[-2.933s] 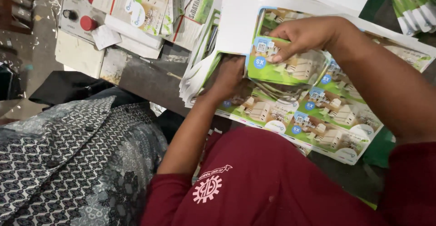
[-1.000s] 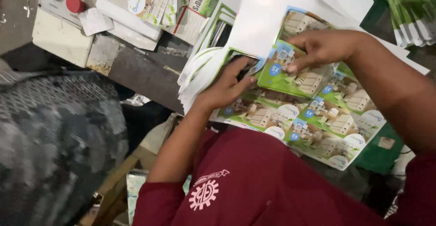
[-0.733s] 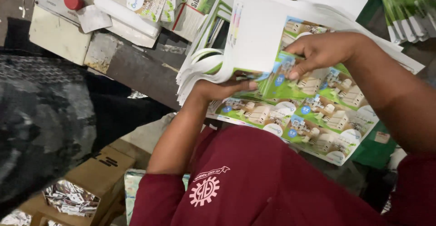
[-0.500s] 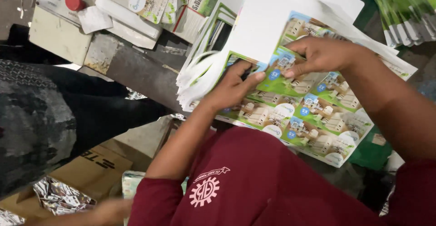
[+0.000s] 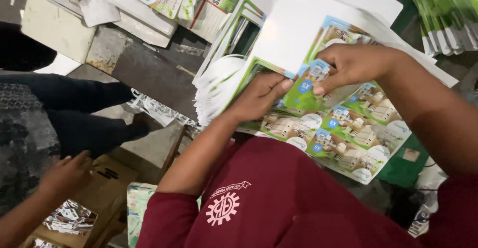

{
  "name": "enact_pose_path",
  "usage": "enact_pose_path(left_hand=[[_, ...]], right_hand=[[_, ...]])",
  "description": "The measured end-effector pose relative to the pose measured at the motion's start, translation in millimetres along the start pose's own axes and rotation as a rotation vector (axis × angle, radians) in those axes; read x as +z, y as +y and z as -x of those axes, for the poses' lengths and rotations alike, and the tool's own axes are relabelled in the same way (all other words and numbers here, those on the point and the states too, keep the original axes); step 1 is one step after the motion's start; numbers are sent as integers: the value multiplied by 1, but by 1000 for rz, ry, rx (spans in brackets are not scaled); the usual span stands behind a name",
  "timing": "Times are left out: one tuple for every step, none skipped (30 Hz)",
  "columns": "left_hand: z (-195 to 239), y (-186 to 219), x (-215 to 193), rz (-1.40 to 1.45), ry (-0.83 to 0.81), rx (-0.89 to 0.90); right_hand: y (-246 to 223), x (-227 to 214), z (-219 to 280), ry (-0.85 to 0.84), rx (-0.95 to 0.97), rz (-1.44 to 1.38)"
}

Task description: Sorting and organizing die-cut printed labels from a stack in a print shop environment.

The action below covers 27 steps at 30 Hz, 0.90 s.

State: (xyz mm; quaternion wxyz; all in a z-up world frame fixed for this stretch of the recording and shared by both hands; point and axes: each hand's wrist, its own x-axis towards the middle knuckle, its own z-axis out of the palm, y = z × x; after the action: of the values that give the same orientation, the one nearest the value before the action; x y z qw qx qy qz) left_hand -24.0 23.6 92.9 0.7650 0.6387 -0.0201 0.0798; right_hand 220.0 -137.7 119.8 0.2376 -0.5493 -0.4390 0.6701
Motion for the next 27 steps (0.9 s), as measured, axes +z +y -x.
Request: enact_pose_path(left_hand=[[2, 6, 1, 93, -26, -42], [2, -4, 2, 96, -24, -43], [1, -13, 4, 53, -27, 19], [1, -22, 7, 9, -30, 81], [2, -22, 9, 11, -30, 79], [3, -21, 11, -184, -37, 20], [2, -21, 12, -382, -45, -34], [3, -18, 9, -382, -44, -32], [3, -15, 8, -377, -94, -37], [3, -13, 6, -373, -145, -42], [4, -8, 4, -373, -139, -43], [5, -3, 2, -306, -147, -76], [7, 2, 1, -235, -155, -113], [9, -2, -1, -231, -151, -117], [9, -5, -3, -129, -210, -143], [10, -8, -6, -27, -268, -169], [8, -11, -6, -25, -269, -168], [5, -13, -8, -13, -276, -186], [4, -15, -9, -1, -284, -204], [4, -15, -9, 0, -284, -203], [3, -16, -9, -101, -275, -144], [2, -17, -9, -202, -265, -85], [5, -39, 0, -203, -262, -83], [7, -61, 8, -265, -223, 25], [4, -83, 15, -329, -187, 141], [5, -64, 14, -333, -188, 151], [4, -46, 12, -291, -105, 60]], right_hand=[[5, 2, 1, -15, -24, 14], [6, 3, 0, -17, -21, 12], [7, 4, 1, -31, -43, -17], [9, 6, 2, -44, -64, -46], [16, 3, 4, -45, -63, -49], [23, -1, 5, -37, -50, -95], [29, -6, 5, -28, -38, -136], [33, -7, 4, -27, -37, -134], [37, -7, 4, -8, -76, -154], [42, -8, 4, 11, -115, -173], [40, -7, 4, 7, -114, -171], [40, -6, 3, 17, -61, -213], [40, -3, 4, 28, -5, -259], [45, -5, 2, 23, -2, -261], [50, -7, 2, -37, -16, -242], [55, -9, 2, -98, -30, -222], [59, -12, 2, -97, -28, -222], [64, -15, 1, -85, -12, -194], [68, -17, 0, -73, 5, -166], [66, -14, 0, -73, 7, -166], [63, -13, -1, -96, -62, -253], [60, -12, -2, -119, -130, -341], [61, -11, -2, -121, -129, -338], [61, -11, -1, -172, -156, -344], [59, -15, 0, -218, -183, -343], [46, -7, 3, -214, -183, -333], [32, -2, 5, -94, -55, -184]])
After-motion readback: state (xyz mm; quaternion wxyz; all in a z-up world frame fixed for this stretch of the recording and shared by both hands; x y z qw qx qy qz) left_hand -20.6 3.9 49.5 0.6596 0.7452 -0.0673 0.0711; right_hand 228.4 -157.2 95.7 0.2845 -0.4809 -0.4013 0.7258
